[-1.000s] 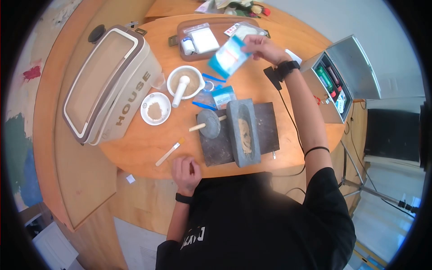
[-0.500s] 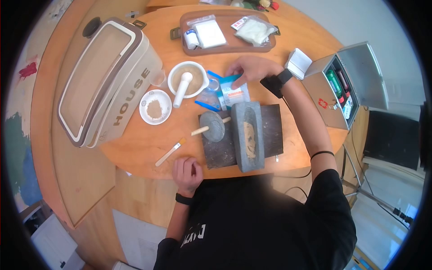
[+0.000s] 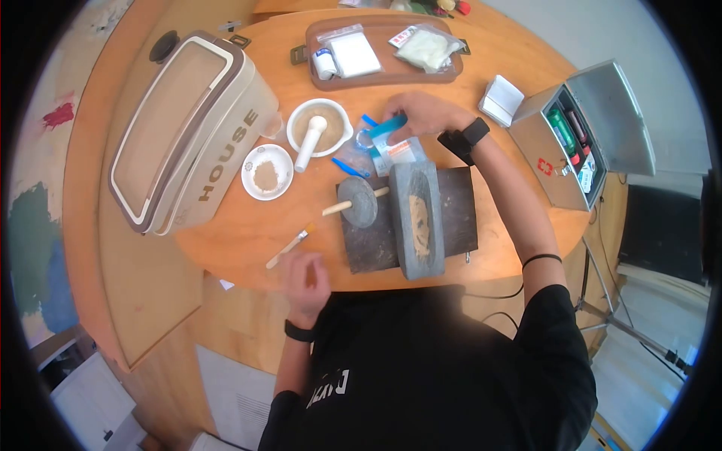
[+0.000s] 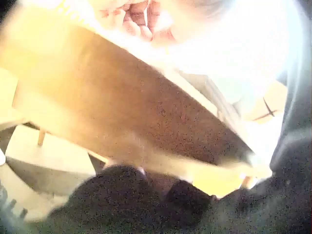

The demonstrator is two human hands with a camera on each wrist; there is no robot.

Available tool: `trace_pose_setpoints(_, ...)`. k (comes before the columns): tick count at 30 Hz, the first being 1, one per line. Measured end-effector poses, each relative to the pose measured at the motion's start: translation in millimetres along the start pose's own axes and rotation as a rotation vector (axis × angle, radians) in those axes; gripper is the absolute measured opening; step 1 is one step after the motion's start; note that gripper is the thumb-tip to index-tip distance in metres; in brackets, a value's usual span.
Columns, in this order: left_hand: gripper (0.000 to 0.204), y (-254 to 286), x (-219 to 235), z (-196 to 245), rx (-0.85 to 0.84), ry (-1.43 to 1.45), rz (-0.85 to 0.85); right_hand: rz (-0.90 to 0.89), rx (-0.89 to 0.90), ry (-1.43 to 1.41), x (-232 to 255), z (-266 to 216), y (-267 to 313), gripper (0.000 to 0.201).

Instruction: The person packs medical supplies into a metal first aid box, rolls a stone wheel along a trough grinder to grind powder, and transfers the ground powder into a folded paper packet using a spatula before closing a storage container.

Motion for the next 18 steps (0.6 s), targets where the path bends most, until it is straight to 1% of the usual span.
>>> trace_pose_setpoints(1,0.018,-17.9,13.5,5.4,-0.009,-0.049,0.014,0.028,-0.014,-0.024,3.8,-4.3,3.8,0.037)
trace_pose_setpoints(3,0.02,-59.5,29.7,9.0,0.045,0.045,0.027,0.06,-0.01,-0.05,5.7,-12.5,6.0,0.037)
trace_pose_setpoints(5,0.022,-121.4,33.7,17.5,-0.198,-0.044,-0.02,-0.005,-0.083,0.185,2.2,-14.3,8.6,0.034)
trace_pose_setpoints(6,0.02,-149.1,28.9,19.0,-0.238,-0.038,-0.107,0.004,-0.078,0.18,2.2,-13.7,9.8,0.034)
trace_pose_setpoints(7,0.02,-172.4,18.6,17.9,-0.279,-0.029,-0.196,-0.064,-0.074,0.135,-0.9,-11.6,11.6,0.033)
trace_pose_setpoints(8,0.018,-190.9,1.9,15.3,-0.363,-0.034,-0.247,-0.133,-0.071,0.088,-4.5,-8.1,14.3,0.032)
trace_pose_setpoints(9,0.017,-208.7,-15.6,12.5,-0.447,-0.037,-0.298,-0.124,-0.075,0.077,-6.4,-5.1,16.7,0.032)
trace_pose_setpoints(11,0.024,-229.7,-61.4,-9.1,-0.52,-0.067,-0.487,-0.126,-0.058,-0.029,-8.3,0.7,21.8,0.03)
trace_pose_setpoints(12,0.024,-233.3,-83.1,-20.6,-0.535,-0.063,-0.496,-0.113,-0.064,-0.041,-6.5,5.6,25.1,0.03)
trace_pose_setpoints(13,0.031,-234.1,-107.6,-34.0,-0.526,-0.147,-0.624,-0.097,-0.036,-0.023,-1.8,9.5,27.6,0.029)
trace_pose_setpoints(14,0.039,-238.9,-120.7,-35.2,-0.515,-0.233,-0.75,-0.082,-0.007,-0.004,3.4,12.2,30.3,0.027)
trace_pose_setpoints(15,0.039,-243.6,-130.2,-34.3,-0.529,-0.234,-0.755,-0.071,-0.011,-0.011,8.8,17.5,36.0,0.027)
trace_pose_setpoints(17,0.041,-250.8,-147.2,-32.3,-0.254,-0.323,-1.076,0.004,-0.086,-0.217,24.5,32.4,54.1,0.024)
trace_pose_setpoints(18,0.041,-251.7,-158.6,-43.6,-0.28,-0.303,-1.068,0.023,-0.06,-0.32,31.7,41.6,59.8,0.022)
Point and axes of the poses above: each hand's wrist, its own y-axis away from the middle knuckle, its own x-axis out of the back of the hand, z = x × y, the point moved 3 cm from there along -y, towards the middle knuckle, and after that the axes turned 14 degrees about -x, right-handed, at the moved point
